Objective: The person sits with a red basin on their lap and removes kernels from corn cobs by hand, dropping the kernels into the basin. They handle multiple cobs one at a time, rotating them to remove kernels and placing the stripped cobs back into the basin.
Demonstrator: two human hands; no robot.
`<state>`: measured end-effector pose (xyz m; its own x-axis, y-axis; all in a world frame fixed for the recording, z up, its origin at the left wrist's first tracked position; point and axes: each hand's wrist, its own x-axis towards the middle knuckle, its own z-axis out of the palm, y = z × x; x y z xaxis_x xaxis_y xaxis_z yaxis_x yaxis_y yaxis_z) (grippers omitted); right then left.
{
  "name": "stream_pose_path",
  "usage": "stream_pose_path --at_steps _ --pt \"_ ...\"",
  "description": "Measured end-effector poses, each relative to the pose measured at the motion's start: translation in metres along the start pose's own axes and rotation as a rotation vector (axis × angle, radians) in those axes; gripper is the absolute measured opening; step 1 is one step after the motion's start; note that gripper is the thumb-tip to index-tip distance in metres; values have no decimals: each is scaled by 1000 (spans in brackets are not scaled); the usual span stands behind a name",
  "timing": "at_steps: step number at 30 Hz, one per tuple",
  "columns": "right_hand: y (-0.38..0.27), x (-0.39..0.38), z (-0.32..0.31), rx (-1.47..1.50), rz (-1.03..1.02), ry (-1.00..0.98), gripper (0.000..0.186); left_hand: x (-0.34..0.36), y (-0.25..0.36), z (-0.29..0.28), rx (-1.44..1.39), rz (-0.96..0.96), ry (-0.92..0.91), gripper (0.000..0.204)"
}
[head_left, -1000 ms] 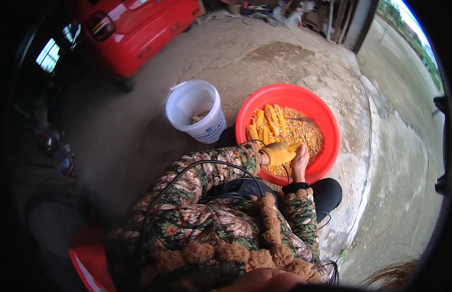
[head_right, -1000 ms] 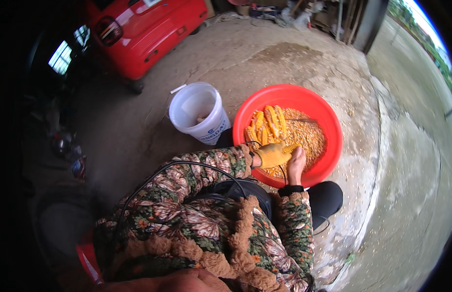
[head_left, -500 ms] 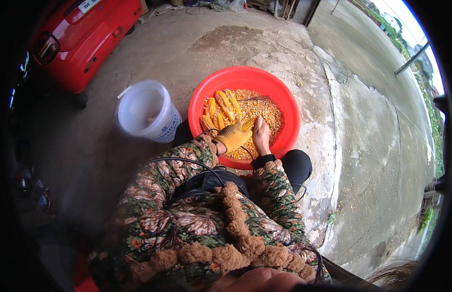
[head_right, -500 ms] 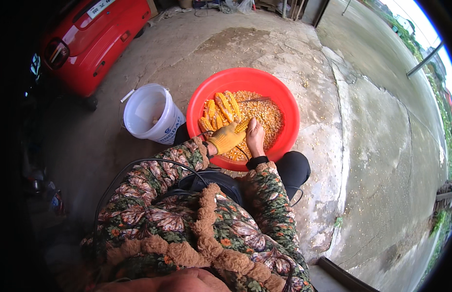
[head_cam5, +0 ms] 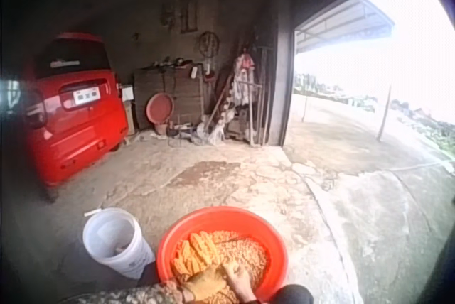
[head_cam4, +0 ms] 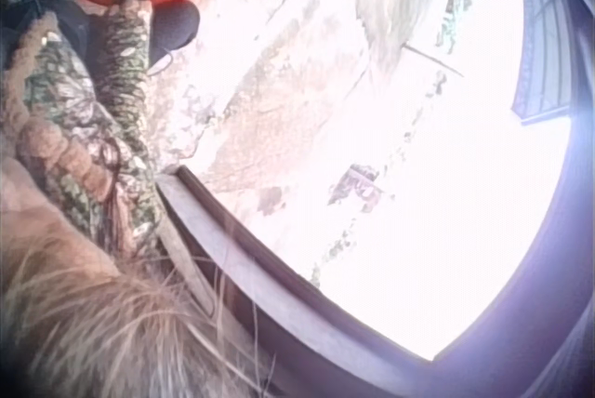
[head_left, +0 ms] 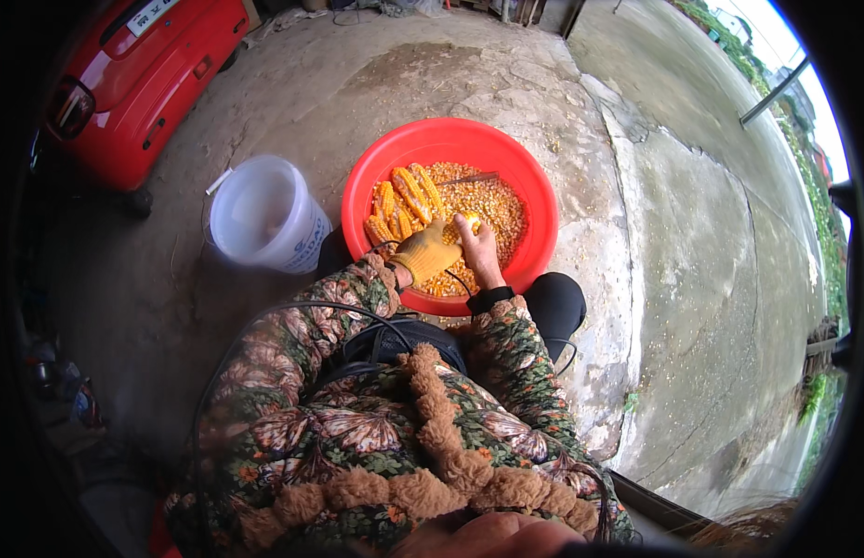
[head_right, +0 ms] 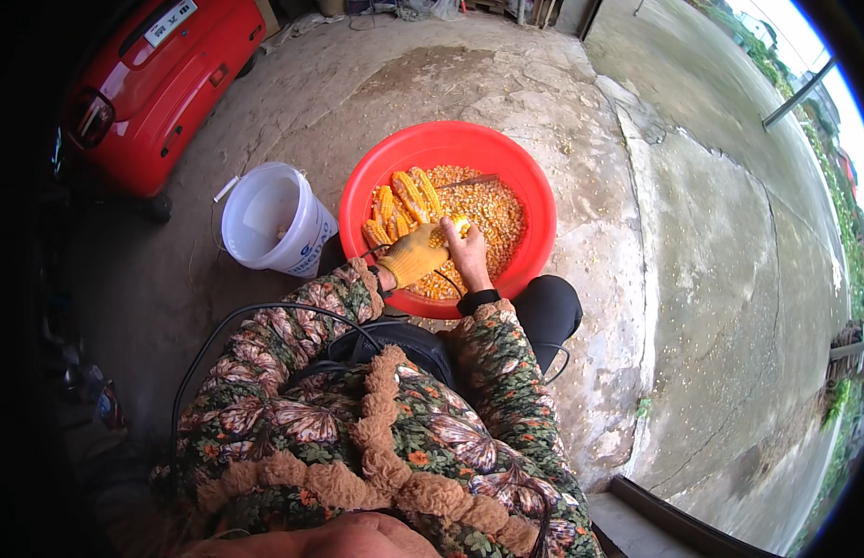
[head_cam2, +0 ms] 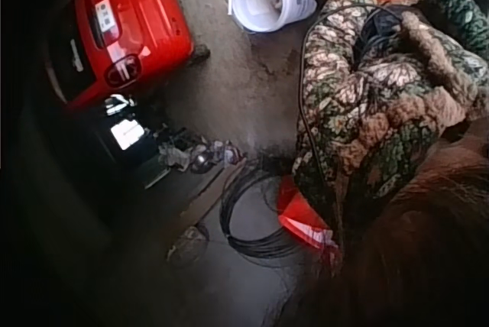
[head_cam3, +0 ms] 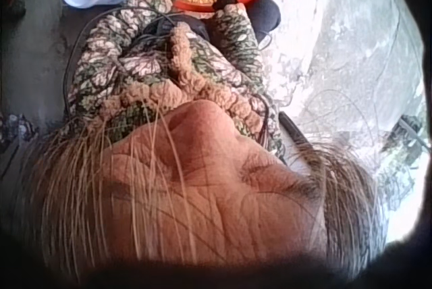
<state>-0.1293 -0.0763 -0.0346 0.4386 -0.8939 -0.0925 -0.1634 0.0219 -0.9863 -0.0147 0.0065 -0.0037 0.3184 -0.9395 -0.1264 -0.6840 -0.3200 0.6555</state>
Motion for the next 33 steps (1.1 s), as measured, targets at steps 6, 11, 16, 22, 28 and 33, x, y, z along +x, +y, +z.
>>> stream_pose_path --at_steps 6,11,16,22,28,33 --pt "-6 -3 -2 -67 26 -99 46 7 -15 18 -69 45 24 38" --pt "-8 -7 -2 -11 39 -90 40 8 -16 13 -231 28 16 35" --pt "-8 -9 0 162 -10 -151 39 5 -10 -3 24 122 -10 35" --pt "-21 -13 -8 457 338 -122 39 7 -3 0 -236 -7 -19 37" --pt "-33 -17 -6 218 290 -240 41 0 7 -5 -246 49 -20 49" --pt "-25 -16 -6 177 226 -286 43 -2 6 -1 -233 -51 -67 49"
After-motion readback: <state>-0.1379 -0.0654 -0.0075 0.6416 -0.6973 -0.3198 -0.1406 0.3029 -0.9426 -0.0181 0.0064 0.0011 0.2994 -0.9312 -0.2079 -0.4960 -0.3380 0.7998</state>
